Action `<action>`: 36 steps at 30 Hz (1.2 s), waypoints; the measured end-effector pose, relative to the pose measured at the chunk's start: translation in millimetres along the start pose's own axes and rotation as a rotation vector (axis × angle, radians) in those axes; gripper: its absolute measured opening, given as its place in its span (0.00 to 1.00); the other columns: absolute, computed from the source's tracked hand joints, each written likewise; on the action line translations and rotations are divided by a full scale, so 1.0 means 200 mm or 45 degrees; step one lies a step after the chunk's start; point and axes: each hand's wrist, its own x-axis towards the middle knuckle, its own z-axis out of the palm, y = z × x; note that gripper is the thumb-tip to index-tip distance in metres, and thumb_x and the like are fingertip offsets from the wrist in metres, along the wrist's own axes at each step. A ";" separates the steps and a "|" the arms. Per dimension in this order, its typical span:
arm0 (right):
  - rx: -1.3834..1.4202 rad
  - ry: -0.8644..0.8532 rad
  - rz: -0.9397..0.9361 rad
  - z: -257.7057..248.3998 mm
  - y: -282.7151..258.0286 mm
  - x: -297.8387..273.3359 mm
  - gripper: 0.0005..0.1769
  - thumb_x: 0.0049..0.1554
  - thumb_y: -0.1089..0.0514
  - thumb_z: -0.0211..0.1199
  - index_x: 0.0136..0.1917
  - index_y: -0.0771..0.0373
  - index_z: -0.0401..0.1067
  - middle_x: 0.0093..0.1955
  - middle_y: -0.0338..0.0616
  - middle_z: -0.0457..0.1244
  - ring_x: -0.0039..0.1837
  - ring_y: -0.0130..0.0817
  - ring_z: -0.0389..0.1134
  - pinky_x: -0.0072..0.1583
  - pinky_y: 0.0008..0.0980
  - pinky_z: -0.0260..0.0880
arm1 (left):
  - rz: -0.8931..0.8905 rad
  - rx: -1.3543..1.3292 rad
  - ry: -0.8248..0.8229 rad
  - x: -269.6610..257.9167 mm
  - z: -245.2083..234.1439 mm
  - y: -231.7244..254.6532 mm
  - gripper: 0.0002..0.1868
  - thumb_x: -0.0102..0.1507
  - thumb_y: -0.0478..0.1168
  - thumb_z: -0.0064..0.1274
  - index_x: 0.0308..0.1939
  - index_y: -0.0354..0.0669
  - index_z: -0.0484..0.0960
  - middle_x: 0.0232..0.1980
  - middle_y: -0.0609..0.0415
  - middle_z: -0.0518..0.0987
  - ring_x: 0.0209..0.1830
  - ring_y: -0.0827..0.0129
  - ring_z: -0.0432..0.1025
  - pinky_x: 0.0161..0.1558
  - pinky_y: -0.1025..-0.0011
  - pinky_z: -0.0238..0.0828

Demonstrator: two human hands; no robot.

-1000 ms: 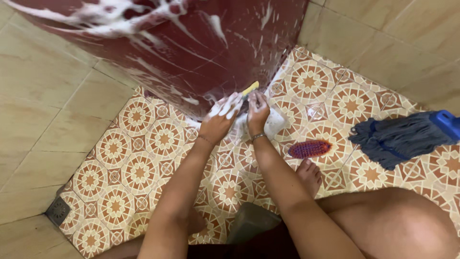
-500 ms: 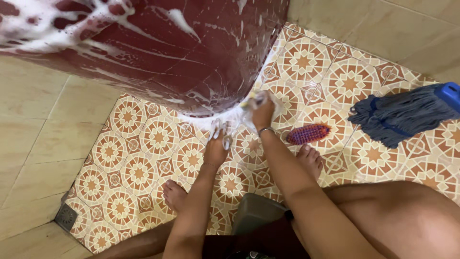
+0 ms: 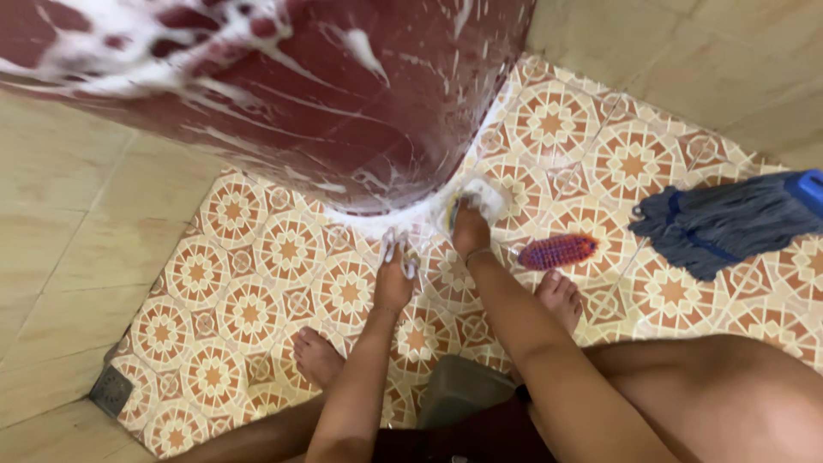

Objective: The person scrubs the outer surface of a large maroon container with a soapy sponge.

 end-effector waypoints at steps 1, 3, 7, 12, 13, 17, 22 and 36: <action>0.005 0.029 -0.008 0.00 0.00 0.01 0.26 0.64 0.64 0.53 0.75 0.68 0.62 0.57 0.67 0.66 0.57 0.60 0.70 0.58 0.50 0.72 | 0.065 0.009 0.049 0.01 0.00 0.00 0.34 0.62 0.33 0.54 0.74 0.43 0.64 0.78 0.36 0.57 0.72 0.34 0.60 0.65 0.53 0.64; 0.014 0.077 -0.020 -0.03 -0.02 -0.02 0.27 0.61 0.65 0.55 0.73 0.67 0.63 0.57 0.66 0.66 0.56 0.60 0.70 0.58 0.49 0.72 | 0.077 0.006 0.070 0.03 -0.01 0.00 0.35 0.62 0.32 0.54 0.74 0.43 0.64 0.78 0.36 0.57 0.72 0.34 0.60 0.65 0.53 0.64; 0.233 0.216 0.016 -0.20 -0.10 -0.06 0.26 0.53 0.59 0.65 0.62 0.70 0.66 0.50 0.64 0.67 0.54 0.62 0.68 0.57 0.51 0.69 | -0.146 -0.194 0.005 0.05 -0.05 0.03 0.34 0.61 0.34 0.51 0.73 0.46 0.63 0.79 0.37 0.56 0.64 0.42 0.69 0.61 0.56 0.68; 0.847 0.746 -0.020 -0.37 -0.31 -0.11 0.16 0.56 0.64 0.64 0.57 0.71 0.67 0.50 0.61 0.67 0.52 0.57 0.69 0.55 0.47 0.69 | -0.065 -0.074 0.217 0.14 -0.08 0.03 0.27 0.64 0.34 0.55 0.68 0.40 0.71 0.71 0.35 0.68 0.63 0.38 0.70 0.62 0.55 0.69; 1.030 0.707 -0.025 -0.41 -0.36 -0.08 0.15 0.57 0.66 0.61 0.58 0.70 0.68 0.50 0.58 0.67 0.51 0.52 0.68 0.54 0.44 0.69 | -0.067 -0.011 0.246 0.16 -0.10 0.04 0.26 0.64 0.34 0.55 0.67 0.40 0.72 0.68 0.35 0.71 0.63 0.38 0.70 0.62 0.54 0.70; 1.218 0.760 -0.213 -0.63 -0.58 0.01 0.20 0.59 0.70 0.56 0.64 0.69 0.68 0.52 0.50 0.65 0.53 0.39 0.68 0.55 0.36 0.71 | -0.054 -0.237 0.367 0.19 -0.19 0.12 0.29 0.57 0.27 0.53 0.63 0.41 0.75 0.67 0.36 0.73 0.59 0.44 0.73 0.57 0.58 0.74; 1.261 1.100 -0.411 -1.16 -0.87 0.22 0.21 0.62 0.70 0.57 0.69 0.69 0.66 0.68 0.55 0.56 0.67 0.45 0.63 0.65 0.36 0.71 | 0.079 -0.473 0.719 0.21 -0.25 0.11 0.19 0.65 0.23 0.43 0.58 0.36 0.78 0.71 0.42 0.75 0.57 0.55 0.79 0.54 0.65 0.77; 0.516 1.337 -0.881 -1.32 -1.38 -0.27 0.20 0.51 0.57 0.68 0.55 0.62 0.66 0.57 0.52 0.62 0.65 0.52 0.61 0.66 0.51 0.64 | 0.078 -1.092 1.226 0.37 -0.50 0.32 0.19 0.61 0.17 0.42 0.53 0.32 0.77 0.67 0.48 0.69 0.50 0.67 0.74 0.50 0.73 0.78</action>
